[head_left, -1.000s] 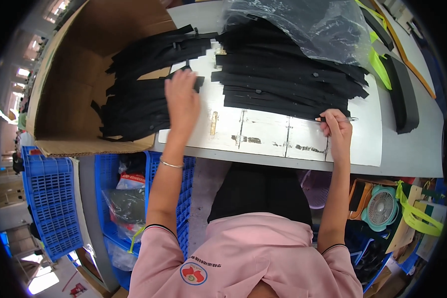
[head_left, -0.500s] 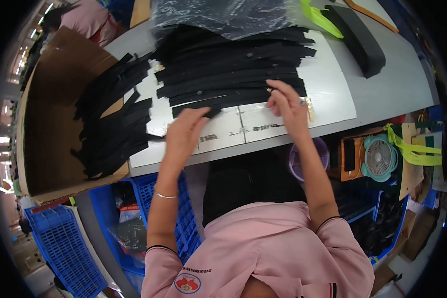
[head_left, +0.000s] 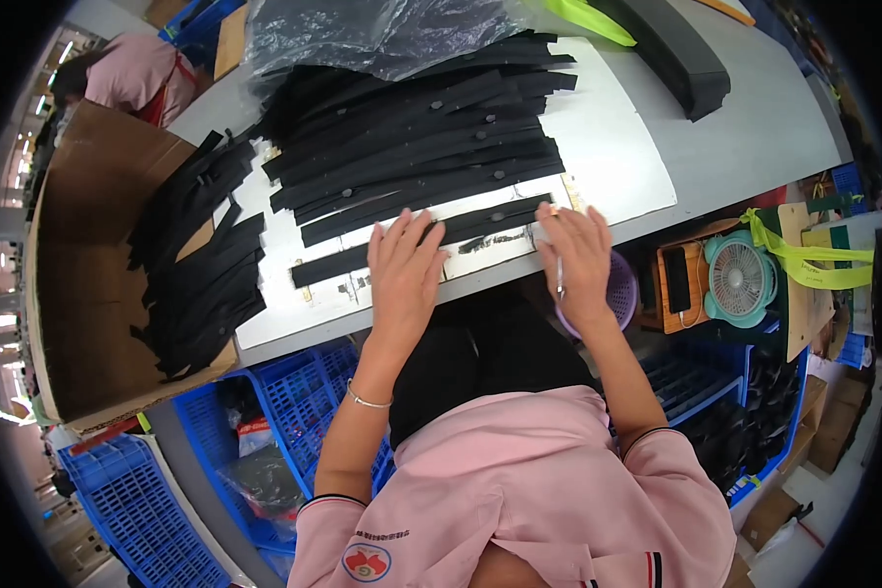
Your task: Marking specific points on black zipper strips using a pen and a guidance template on a workbench.
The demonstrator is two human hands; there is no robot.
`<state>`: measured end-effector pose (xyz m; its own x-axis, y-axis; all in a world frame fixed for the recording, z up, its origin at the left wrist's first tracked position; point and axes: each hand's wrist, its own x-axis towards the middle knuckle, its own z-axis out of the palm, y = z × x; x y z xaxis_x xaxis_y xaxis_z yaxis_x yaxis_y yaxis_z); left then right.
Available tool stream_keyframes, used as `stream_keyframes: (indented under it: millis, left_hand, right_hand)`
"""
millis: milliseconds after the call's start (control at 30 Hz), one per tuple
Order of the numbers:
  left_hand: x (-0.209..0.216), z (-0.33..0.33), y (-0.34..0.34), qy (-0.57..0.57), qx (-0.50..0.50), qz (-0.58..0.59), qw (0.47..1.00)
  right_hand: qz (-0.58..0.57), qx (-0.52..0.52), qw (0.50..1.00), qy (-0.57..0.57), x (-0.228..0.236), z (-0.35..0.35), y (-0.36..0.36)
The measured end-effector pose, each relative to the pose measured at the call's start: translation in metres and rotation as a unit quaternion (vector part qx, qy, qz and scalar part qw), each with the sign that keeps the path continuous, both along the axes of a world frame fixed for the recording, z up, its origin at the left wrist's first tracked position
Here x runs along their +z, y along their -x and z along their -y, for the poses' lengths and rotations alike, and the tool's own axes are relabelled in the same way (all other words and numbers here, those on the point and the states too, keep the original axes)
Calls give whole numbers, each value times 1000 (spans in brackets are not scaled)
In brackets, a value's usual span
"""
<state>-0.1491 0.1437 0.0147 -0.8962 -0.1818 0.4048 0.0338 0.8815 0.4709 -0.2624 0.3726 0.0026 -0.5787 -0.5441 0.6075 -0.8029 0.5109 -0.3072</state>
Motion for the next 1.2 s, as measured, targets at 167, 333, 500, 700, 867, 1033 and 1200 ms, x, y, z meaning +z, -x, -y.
stream_keyframes:
  millis: [167, 333, 500, 700, 867, 1033, 1200]
  left_hand:
    - [-3, 10, -39, 34, 95, 52, 994]
    - [-7, 27, -71, 29, 169, 75, 982]
    - [-7, 41, -91, 6, 217, 82, 973]
    - [-11, 40, -93, 26, 217, 60, 974]
    - [-16, 41, -91, 38, 226, 25, 973]
    - [-18, 40, -90, 39, 232, 12, 972]
    - [-16, 38, -89, 37, 243, -2, 969]
  right_hand:
    - [-54, -71, 995, -35, -7, -9, 6]
    - [-54, -82, 994, -44, -9, -6, 3]
    - [-73, -80, 992, -68, -2, -4, 5]
    - [-15, -76, 996, -51, 24, 24, -2]
    - [199, 77, 974, 76, 51, 96, -25]
    - [477, 183, 840, 184, 42, 170, -45]
    - [449, 218, 860, 107, 14, 191, -44]
